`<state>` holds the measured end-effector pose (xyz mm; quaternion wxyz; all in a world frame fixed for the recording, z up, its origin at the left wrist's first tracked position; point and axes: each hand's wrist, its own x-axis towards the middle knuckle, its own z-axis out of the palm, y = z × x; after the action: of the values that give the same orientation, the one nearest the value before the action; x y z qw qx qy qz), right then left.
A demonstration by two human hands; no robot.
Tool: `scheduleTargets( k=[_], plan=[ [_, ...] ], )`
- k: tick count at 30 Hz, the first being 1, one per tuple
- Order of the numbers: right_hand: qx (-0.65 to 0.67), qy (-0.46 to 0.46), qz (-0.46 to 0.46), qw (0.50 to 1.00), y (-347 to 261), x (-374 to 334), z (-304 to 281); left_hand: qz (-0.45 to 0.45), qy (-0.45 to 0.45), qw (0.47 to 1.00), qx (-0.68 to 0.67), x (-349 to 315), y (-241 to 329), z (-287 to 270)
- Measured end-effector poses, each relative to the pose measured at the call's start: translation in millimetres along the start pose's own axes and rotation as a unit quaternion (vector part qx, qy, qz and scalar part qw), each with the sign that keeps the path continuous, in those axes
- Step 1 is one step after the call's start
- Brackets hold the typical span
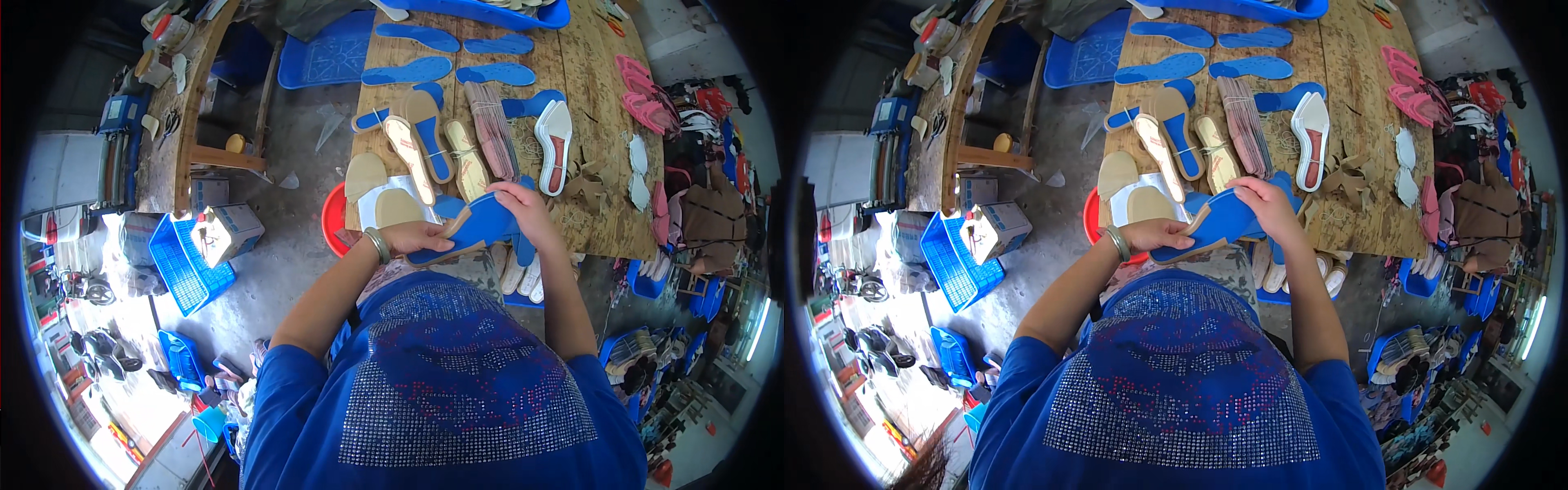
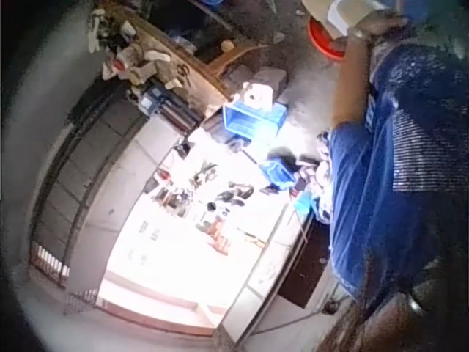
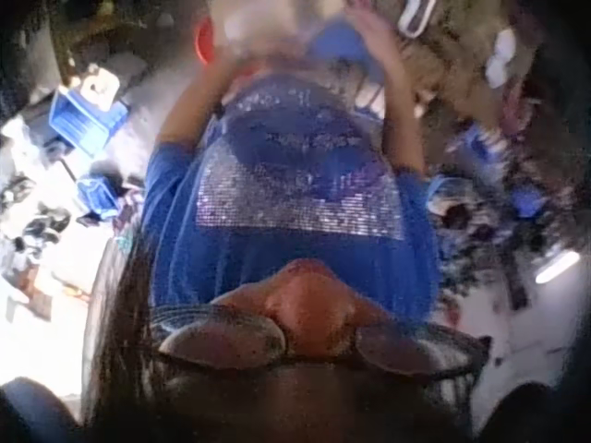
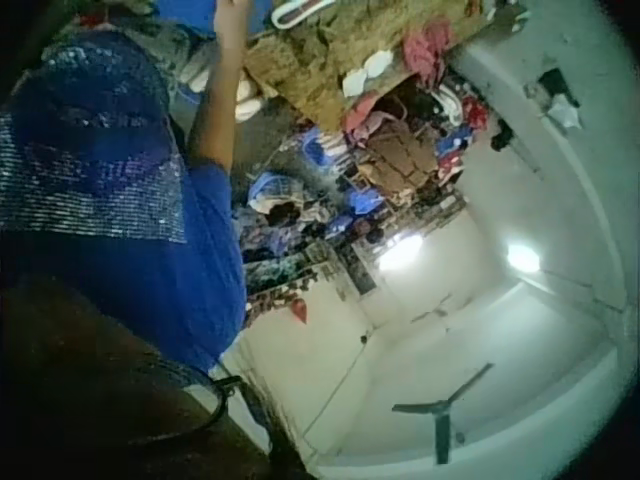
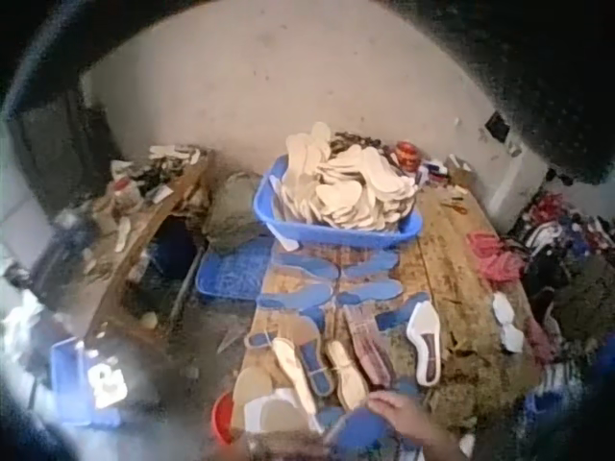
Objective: The person assembles slippers by feeding blue insoles and beige outsoles through a roller machine to bond them. They then pick up the bonded pairs, peel off protective paper from the beige outsoles, and stack the finished slippers on a wooden table.
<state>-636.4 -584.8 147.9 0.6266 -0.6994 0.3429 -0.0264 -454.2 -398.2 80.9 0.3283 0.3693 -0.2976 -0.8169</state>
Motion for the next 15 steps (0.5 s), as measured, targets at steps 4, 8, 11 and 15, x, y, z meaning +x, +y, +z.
scheduleTargets(
  k=[4,8,11,15],
  plan=[
    [0.085,0.001,0.022,0.996,-5,18,21,0.019,0.021,0.997,-0.072,-16,-9,3],
    [0.24,-0.013,0.068,0.968,5,34,41,0.111,0.086,0.98,-0.142,-26,-24,4],
    [0.269,-0.081,0.087,0.956,22,30,70,0.171,0.098,0.941,-0.276,-31,-29,14],
    [0.293,-0.197,0.1,0.93,29,15,104,0.176,0.123,0.946,-0.242,-32,-41,18]
  ],
)
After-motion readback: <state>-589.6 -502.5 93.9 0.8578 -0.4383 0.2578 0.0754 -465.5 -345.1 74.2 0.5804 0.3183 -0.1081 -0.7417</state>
